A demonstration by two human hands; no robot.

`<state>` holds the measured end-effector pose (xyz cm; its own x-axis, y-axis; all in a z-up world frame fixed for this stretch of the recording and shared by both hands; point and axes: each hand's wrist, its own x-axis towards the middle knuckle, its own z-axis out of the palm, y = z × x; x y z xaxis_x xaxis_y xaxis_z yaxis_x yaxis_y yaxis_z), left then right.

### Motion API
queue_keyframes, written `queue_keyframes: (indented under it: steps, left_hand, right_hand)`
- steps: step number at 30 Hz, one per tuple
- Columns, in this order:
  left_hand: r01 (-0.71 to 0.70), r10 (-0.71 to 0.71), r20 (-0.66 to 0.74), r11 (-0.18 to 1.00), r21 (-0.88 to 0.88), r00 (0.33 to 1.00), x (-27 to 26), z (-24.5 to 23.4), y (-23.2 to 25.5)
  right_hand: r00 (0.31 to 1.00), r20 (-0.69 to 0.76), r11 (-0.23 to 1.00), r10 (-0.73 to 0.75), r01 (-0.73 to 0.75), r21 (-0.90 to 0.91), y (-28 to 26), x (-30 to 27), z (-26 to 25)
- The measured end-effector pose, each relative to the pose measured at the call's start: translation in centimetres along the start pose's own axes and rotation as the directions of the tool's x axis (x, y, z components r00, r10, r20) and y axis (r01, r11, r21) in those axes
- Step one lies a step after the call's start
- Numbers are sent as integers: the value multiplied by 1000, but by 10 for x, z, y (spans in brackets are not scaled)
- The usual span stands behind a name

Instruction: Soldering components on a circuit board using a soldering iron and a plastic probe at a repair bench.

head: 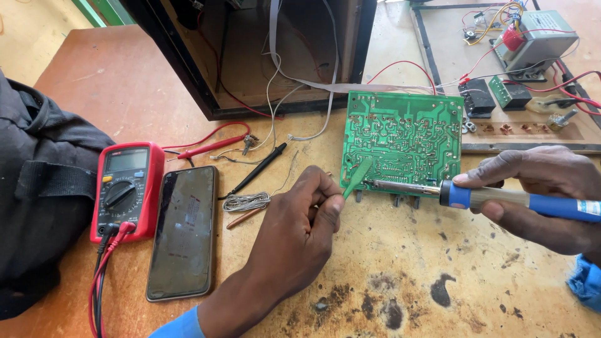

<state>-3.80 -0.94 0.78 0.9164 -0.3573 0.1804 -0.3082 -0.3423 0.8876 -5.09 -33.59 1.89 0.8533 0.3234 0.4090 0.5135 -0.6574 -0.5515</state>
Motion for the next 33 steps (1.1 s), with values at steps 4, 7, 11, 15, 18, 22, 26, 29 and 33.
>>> queue_keyframes:
  steps: [4,7,11,15,18,22,26,29,33]
  left_hand:
    - [-19,19,1,997,69,1000,5,0,1]
    - [-28,23,43,992,121,999,1,2,-5]
    - [83,-111,100,965,249,989,-23,-5,1]
    - [76,-94,75,974,213,993,-28,-12,-1]
    - [-81,79,19,980,184,997,-11,-4,-8]
    - [-98,79,88,966,240,993,-12,0,-10]
    - [-11,-11,85,969,246,996,-22,-13,-18]
    - [19,-26,62,993,118,998,-25,-15,-22]
    - [129,-133,-33,986,-109,991,-18,-14,-13]
  right_hand:
    - [1000,-9,1000,-12,12,-12,-5,0,1]
    - [998,-33,999,-52,52,-17,-13,2,0]
    - [972,-76,975,221,-219,29,-4,-11,-15]
    - [962,-91,942,256,-228,245,12,-18,-8]
    - [970,-93,953,225,-199,229,0,-12,-6]
    - [995,-90,997,36,-30,70,0,-2,-3]
    - [990,-94,993,105,-110,-41,-1,-3,-5]
    - [983,-26,982,184,-184,-28,13,-12,0]
    - [996,-28,997,79,-79,-17,11,-9,4]
